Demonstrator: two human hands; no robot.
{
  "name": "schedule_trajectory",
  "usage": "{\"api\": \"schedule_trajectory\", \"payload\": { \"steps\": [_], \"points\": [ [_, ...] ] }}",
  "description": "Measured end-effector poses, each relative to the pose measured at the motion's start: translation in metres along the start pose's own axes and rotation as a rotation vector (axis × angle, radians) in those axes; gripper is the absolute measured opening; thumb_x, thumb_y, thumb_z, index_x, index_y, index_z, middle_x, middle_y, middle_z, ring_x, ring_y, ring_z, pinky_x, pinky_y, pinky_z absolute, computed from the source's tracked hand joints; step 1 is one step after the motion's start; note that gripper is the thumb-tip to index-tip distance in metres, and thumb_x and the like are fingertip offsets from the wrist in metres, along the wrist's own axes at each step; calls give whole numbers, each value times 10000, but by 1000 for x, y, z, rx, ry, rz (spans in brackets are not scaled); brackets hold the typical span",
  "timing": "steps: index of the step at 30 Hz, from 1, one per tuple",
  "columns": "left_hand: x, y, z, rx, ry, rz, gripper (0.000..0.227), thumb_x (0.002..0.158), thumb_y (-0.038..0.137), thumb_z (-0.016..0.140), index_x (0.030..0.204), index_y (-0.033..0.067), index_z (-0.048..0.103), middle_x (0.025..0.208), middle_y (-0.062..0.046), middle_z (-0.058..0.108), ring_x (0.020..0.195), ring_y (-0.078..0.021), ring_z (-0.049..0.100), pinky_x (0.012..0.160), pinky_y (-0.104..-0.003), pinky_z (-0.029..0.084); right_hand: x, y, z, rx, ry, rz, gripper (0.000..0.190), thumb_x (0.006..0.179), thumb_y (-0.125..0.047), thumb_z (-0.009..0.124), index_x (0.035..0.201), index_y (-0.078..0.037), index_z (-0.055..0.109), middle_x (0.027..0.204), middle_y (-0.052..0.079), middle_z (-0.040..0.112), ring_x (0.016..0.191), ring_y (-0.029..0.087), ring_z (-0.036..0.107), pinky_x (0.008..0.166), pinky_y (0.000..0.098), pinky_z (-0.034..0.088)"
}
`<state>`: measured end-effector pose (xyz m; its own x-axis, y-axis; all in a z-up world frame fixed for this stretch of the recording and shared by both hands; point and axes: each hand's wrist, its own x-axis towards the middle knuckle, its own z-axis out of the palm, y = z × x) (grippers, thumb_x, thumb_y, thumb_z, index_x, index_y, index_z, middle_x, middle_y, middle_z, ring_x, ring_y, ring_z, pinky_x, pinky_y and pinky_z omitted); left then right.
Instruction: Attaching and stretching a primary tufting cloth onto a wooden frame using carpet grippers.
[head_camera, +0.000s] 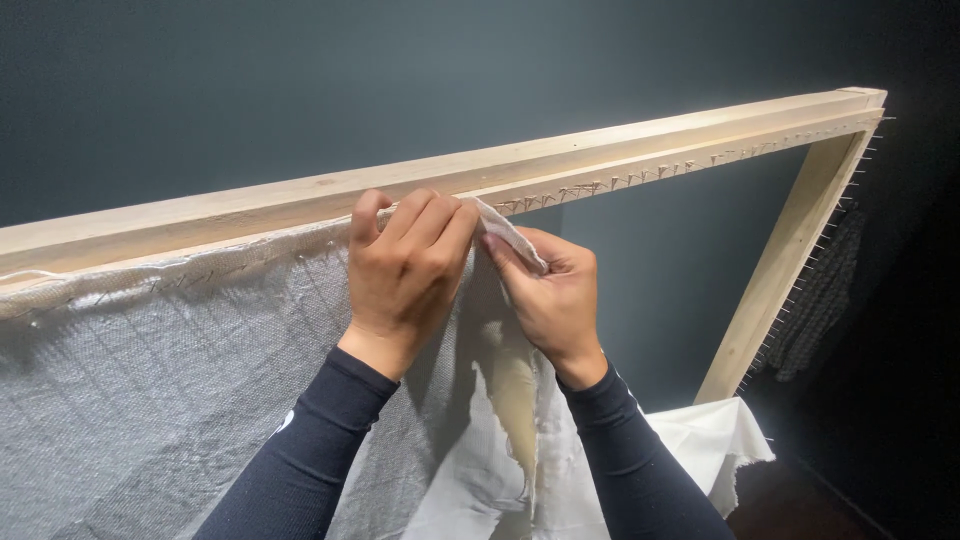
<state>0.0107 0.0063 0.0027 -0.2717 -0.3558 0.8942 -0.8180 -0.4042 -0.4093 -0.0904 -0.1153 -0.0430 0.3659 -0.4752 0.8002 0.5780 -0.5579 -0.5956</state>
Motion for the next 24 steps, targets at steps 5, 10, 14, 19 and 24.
{"api": "schedule_trajectory", "payload": {
  "steps": [5,10,14,19,24],
  "points": [
    [1,0,-1,14,-15,6,50,989,167,643,1022,152,678,969,45,652,1006,-121,627,1011,-366,361,4,6,4,12,72,-42,126,982,-92,742,1039,11,787,823,-22,713,741,27,593,652,200,482],
    [1,0,1,40,-36,9,22,1005,166,646,994,167,665,932,49,637,970,-120,618,995,-357,358,7,3,1,8,94,6,124,968,-77,754,1047,9,798,806,-13,712,724,27,581,638,195,468],
    [1,-3,2,71,-32,48,47,1015,153,631,1012,179,671,935,60,636,964,-107,612,1024,-356,344,10,2,-2,72,68,-33,126,959,-63,740,1059,9,766,902,-8,752,818,23,654,733,188,537],
    [8,-1,-4,120,-58,74,59,964,139,617,955,185,653,903,59,621,958,-112,610,1050,-354,345,10,8,-4,5,123,-46,86,971,-58,753,993,23,773,800,-17,682,720,17,554,628,181,432],
    [6,-1,-4,102,-80,64,60,983,147,620,954,195,642,880,65,598,922,-105,590,978,-356,341,10,9,1,77,152,-60,77,991,-57,737,970,17,731,833,-29,683,750,8,566,657,173,438]
  ]
}}
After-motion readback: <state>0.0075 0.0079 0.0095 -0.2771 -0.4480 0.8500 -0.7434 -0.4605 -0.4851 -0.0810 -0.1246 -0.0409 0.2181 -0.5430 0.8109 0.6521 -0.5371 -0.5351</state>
